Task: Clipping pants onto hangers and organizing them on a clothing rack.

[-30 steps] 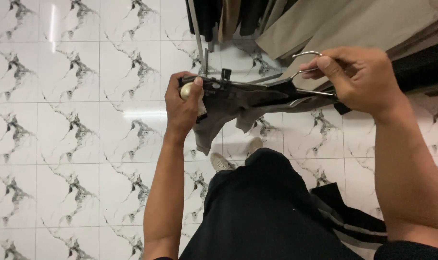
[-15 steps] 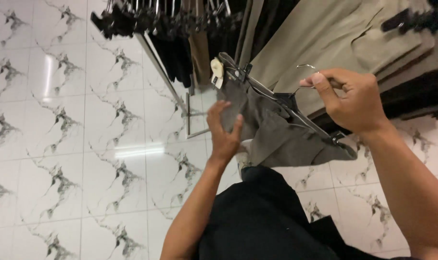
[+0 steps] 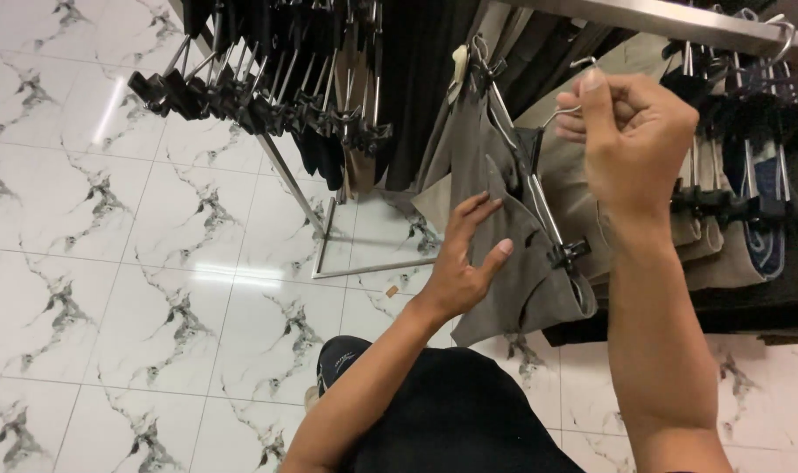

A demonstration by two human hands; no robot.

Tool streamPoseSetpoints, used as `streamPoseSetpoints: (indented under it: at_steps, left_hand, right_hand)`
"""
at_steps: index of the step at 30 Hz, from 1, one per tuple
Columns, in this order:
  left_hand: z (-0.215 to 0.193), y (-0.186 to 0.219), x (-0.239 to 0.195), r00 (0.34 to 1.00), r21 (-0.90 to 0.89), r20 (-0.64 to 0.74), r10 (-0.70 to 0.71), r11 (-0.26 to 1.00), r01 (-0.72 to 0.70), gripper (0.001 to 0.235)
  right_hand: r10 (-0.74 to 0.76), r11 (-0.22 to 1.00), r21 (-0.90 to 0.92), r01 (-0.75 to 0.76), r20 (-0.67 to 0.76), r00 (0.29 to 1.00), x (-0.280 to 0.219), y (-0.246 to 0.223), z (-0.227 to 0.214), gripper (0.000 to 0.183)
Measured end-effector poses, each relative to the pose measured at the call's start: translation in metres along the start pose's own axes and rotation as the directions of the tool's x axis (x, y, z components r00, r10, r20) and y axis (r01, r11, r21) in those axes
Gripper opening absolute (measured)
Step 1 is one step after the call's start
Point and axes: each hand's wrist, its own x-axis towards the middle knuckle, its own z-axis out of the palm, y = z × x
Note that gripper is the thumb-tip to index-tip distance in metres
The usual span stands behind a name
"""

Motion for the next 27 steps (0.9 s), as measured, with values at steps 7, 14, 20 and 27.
streamPoseSetpoints:
  at_steps: [7,14,20,27]
  left_hand:
    - [0.019,0.008,0.052,0.999,-0.021,0.032,-0.01,1.0,0.011,0.061]
    - [0.036,0.003,0.071,0.999,-0.058,0.049,-0.004,0.998,0.007,0.055]
    - [0.048,-0.006,0.078,0.995,-0.044,0.088,-0.045,0.998,0.049,0.053]
    - [0.071,-0.02,0.105,0.982,-0.049,0.181,-0.048,0.997,0.058,0.059]
  right_hand:
    - [0.025,0.999,0.028,-0.023,-0.091,0.996,0.045,0.041,-0.004,0.023]
    - [0.014,0.994,-0.103,-0.027,-0.127,0.992,0.052,0.079,-0.012,0.023]
    - [0.149,0.978,-0.119,-0.173,-0.187,0.971,0.047,0.079,-0.018,0.019]
    - [0.225,0.906,-0.299,-0.299,-0.258,0.939,0.038,0.088,-0.05,0.035]
